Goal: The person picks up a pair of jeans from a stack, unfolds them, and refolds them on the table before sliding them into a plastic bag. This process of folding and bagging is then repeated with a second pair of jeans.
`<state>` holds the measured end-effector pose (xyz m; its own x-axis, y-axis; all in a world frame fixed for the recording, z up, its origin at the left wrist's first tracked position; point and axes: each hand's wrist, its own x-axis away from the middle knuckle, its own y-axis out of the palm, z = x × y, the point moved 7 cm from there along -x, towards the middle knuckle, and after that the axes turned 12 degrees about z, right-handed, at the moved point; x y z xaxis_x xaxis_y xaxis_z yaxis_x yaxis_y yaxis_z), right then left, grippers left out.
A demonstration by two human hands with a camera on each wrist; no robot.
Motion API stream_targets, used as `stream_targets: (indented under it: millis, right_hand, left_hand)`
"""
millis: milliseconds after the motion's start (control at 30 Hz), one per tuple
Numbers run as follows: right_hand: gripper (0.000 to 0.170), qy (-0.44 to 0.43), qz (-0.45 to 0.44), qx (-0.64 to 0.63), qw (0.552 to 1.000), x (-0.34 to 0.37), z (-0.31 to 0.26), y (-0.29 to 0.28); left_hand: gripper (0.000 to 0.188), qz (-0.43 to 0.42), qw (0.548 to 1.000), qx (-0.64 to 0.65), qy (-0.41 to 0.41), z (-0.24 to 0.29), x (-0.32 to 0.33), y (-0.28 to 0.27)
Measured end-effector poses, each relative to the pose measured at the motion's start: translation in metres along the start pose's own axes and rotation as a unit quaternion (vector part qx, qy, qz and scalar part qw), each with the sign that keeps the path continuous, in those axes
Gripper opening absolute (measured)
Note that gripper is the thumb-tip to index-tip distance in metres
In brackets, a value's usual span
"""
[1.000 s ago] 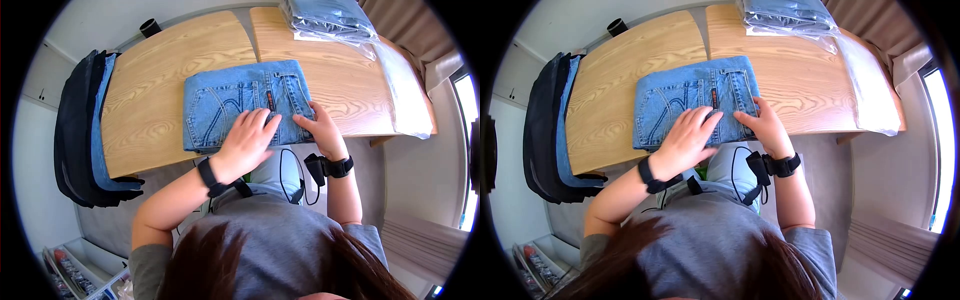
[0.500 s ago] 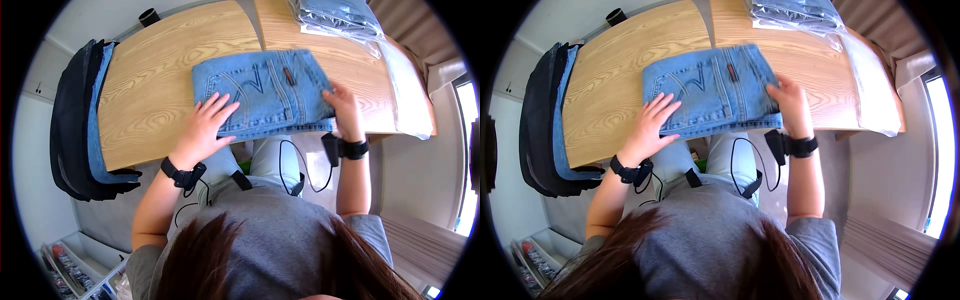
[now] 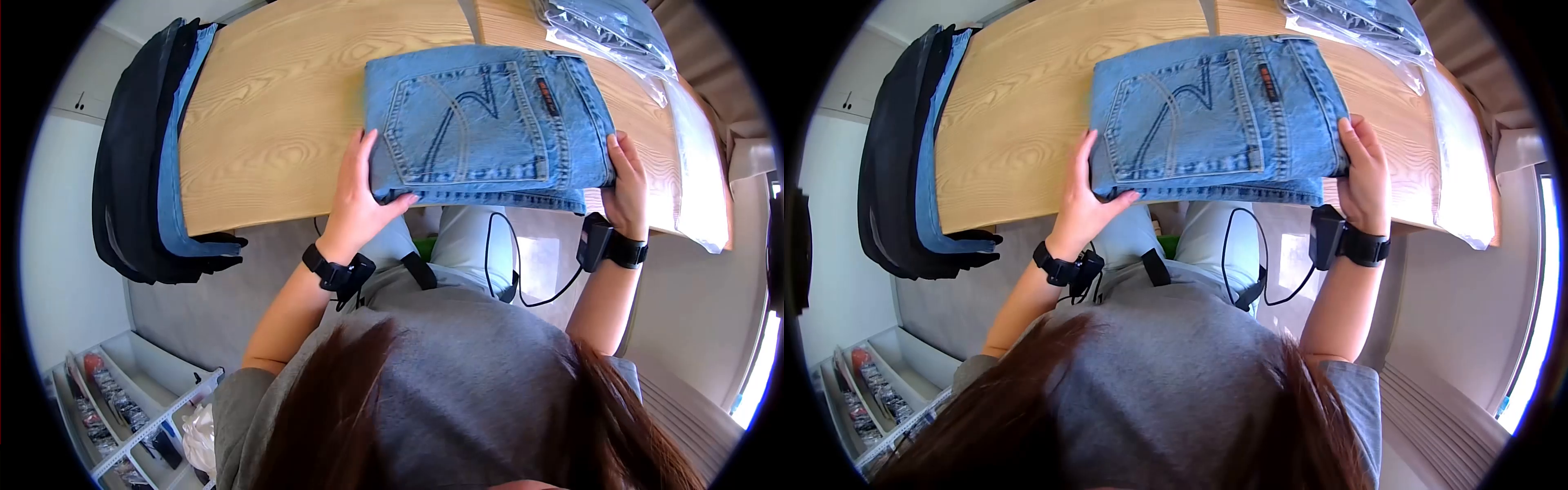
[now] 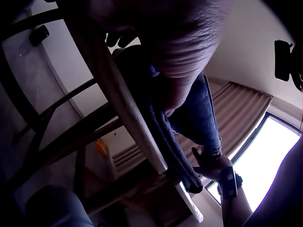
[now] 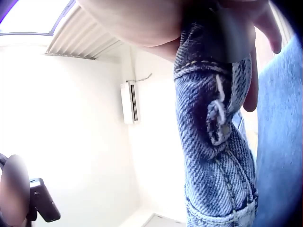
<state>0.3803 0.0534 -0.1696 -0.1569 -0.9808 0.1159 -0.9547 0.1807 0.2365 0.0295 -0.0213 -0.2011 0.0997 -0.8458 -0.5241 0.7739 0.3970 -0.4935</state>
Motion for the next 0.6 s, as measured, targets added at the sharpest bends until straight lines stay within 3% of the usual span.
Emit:
stream_targets:
  millis: [167, 400, 433, 467, 500, 533, 600]
  right_hand:
    - [0.014, 0.048, 0.038, 0.059, 0.996, -0.016, 0.051, -0.036]
    - [0.012, 0.012, 0.078, 0.07, 0.994, -0.011, 0.048, -0.039]
    - [0.017, -0.015, 0.155, 0.124, 0.98, -0.005, 0.038, -0.047]
    - [0.023, -0.083, 0.2, 0.198, 0.956, 0.0, 0.026, -0.054]
    - [0.026, -0.217, 0.215, 0.317, 0.898, 0.014, -0.002, -0.037]
    - [0.029, -0.341, 0.222, 0.427, 0.808, 0.034, -0.028, -0.006]
    - [0.037, -0.417, 0.113, 0.571, 0.698, 0.057, -0.037, 0.052]
  left_hand:
    - [0.09, -0.013, 1.0, 0.002, 0.017, 0.002, -0.002, 0.004]
    - [0.092, -0.038, 0.999, 0.021, 0.011, 0.006, -0.004, 0.001]
    - [0.094, -0.051, 0.997, 0.03, 0.047, 0.014, -0.011, -0.002]
    - [0.097, -0.064, 0.994, 0.038, 0.083, 0.025, -0.018, -0.006]
    - [0.091, -0.082, 0.991, -0.003, 0.106, 0.038, -0.026, -0.008]
    - [0.091, -0.083, 0.991, 0.003, 0.106, 0.048, -0.036, -0.01]
    - [0.081, -0.181, 0.954, -0.107, 0.213, 0.068, -0.043, 0.007]
